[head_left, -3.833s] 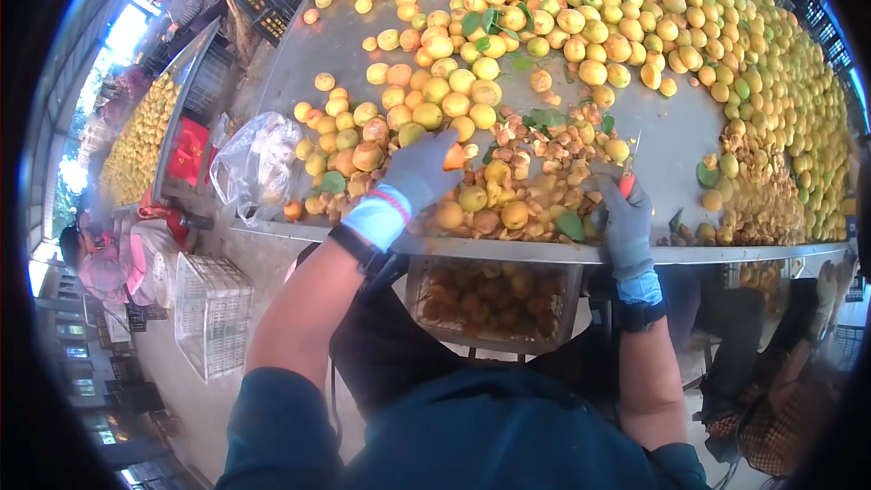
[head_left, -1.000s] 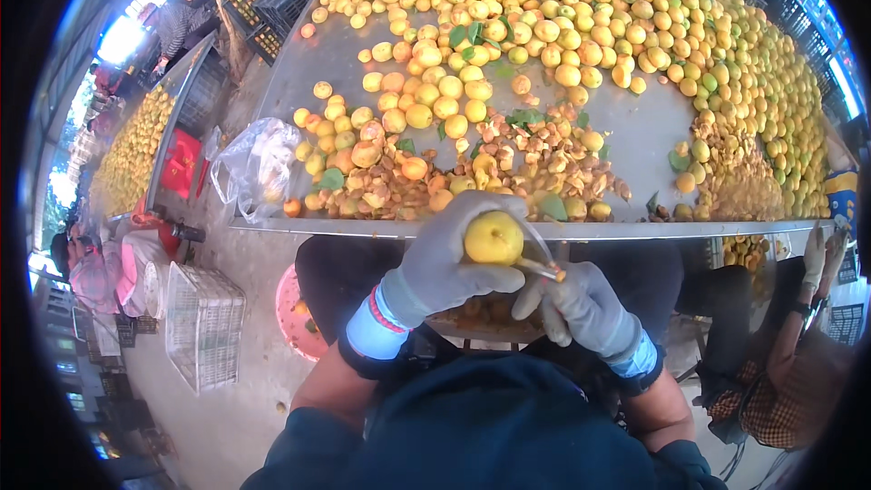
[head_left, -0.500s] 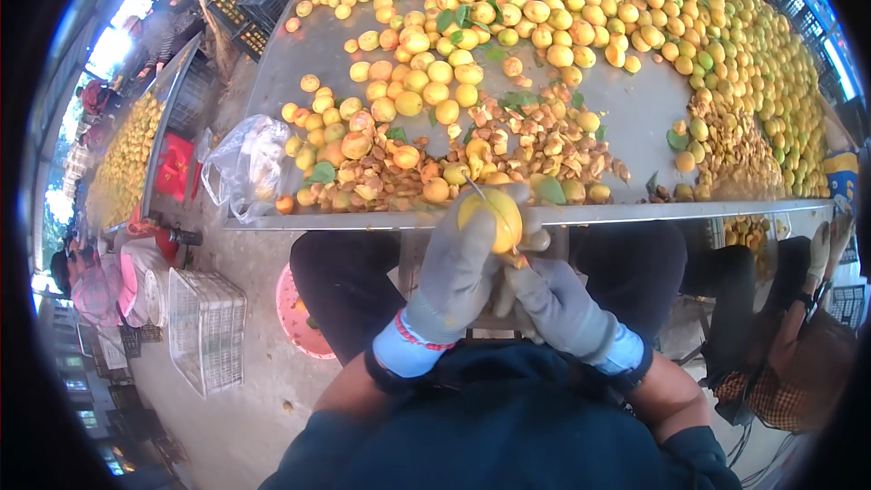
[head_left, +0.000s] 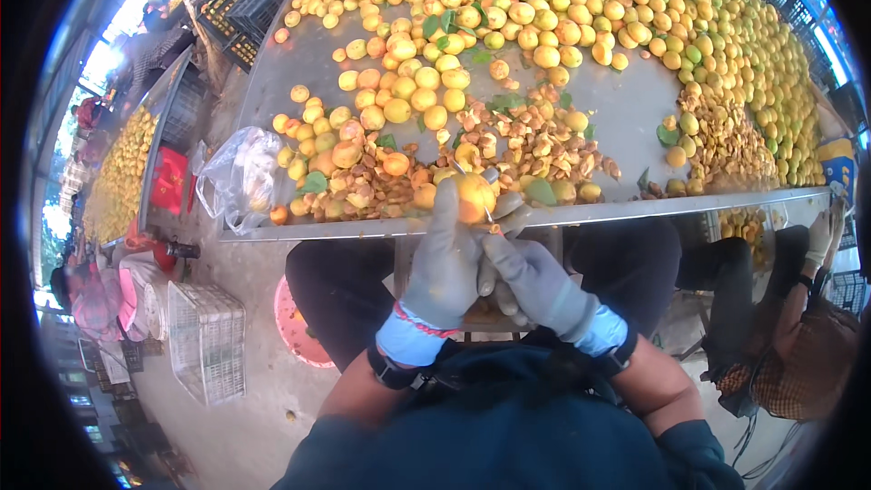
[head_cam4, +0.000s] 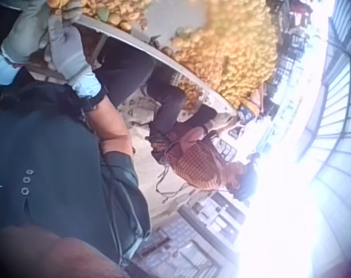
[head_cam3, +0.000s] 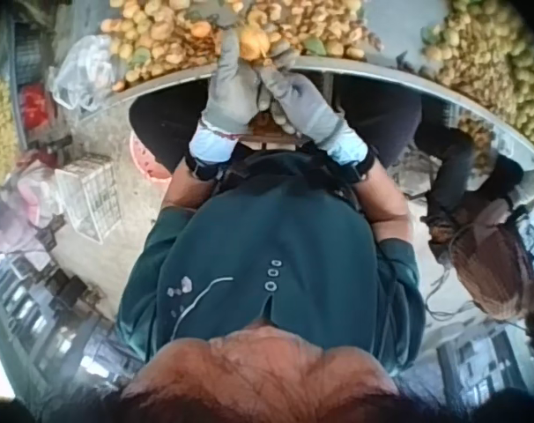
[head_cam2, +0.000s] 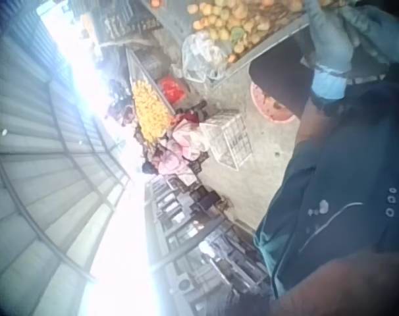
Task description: The person sits at a metal table and peels mangoes one by one using a small knife. They pick up a mango, peel the skin, and place the peeled fruit into a container below the table while discarding the peels onto the table surface.
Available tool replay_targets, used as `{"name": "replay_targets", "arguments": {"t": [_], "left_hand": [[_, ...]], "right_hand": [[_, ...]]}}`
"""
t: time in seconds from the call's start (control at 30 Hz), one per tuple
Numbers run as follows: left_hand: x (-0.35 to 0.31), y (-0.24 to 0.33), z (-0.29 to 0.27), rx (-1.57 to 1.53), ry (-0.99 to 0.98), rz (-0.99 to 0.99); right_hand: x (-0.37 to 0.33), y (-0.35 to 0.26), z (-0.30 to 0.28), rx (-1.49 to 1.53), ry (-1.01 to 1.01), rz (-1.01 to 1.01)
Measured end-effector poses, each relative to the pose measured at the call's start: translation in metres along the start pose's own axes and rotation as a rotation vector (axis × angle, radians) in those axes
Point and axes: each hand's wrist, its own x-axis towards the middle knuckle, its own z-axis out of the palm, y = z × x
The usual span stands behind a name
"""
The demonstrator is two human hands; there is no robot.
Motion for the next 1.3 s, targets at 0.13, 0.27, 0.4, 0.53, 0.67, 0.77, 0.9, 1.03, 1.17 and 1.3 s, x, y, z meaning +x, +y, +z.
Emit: {"name": "replay_targets", "arguments": {"t": [0.13, 0.27, 0.4, 0.53, 0.67, 0.77, 0.9, 1.03, 1.17, 1.3], "left_hand": [[0.008, 0.037, -0.016, 0.52, -0.261, 0.184], [0.007, 0.027, -0.017, 0.249, -0.191, 0.023], [0.013, -0.005, -0.008, -0.213, 0.122, -0.09], [0.019, 0.009, -0.018, 0.445, -0.169, 0.165], [0.012, 0.011, -0.01, 0.349, -0.085, 0.071], [0.019, -0.004, -0.007, 0.151, 0.075, 0.055], [0.018, 0.012, -0.006, 0.305, -0.053, 0.023], [0.016, 0.017, 0.001, 0.469, -0.024, 0.128], [0.017, -0.003, 0.007, 0.243, 0.183, -0.077], [0.02, -0.002, -0.007, 0.296, 0.061, 0.001]], "right_hand": [[-0.02, -0.03, -0.016, 0.037, -0.121, 0.071], [-0.011, -0.017, -0.001, 0.094, -0.081, 0.03], [0.005, 0.003, 0.005, 0.081, 0.011, -0.033], [-0.007, -0.016, -0.014, 0.044, -0.036, 0.041], [0.001, 0.01, -0.002, 0.003, 0.02, -0.048], [0.01, 0.019, 0.011, -0.01, 0.146, -0.061], [0.0, -0.004, -0.015, 0.04, 0.015, 0.047], [-0.005, -0.015, -0.017, 0.102, -0.072, 0.031], [0.015, 0.008, 0.001, 0.016, 0.185, -0.077], [0.008, 0.001, -0.016, 0.038, 0.061, 0.094]]}}
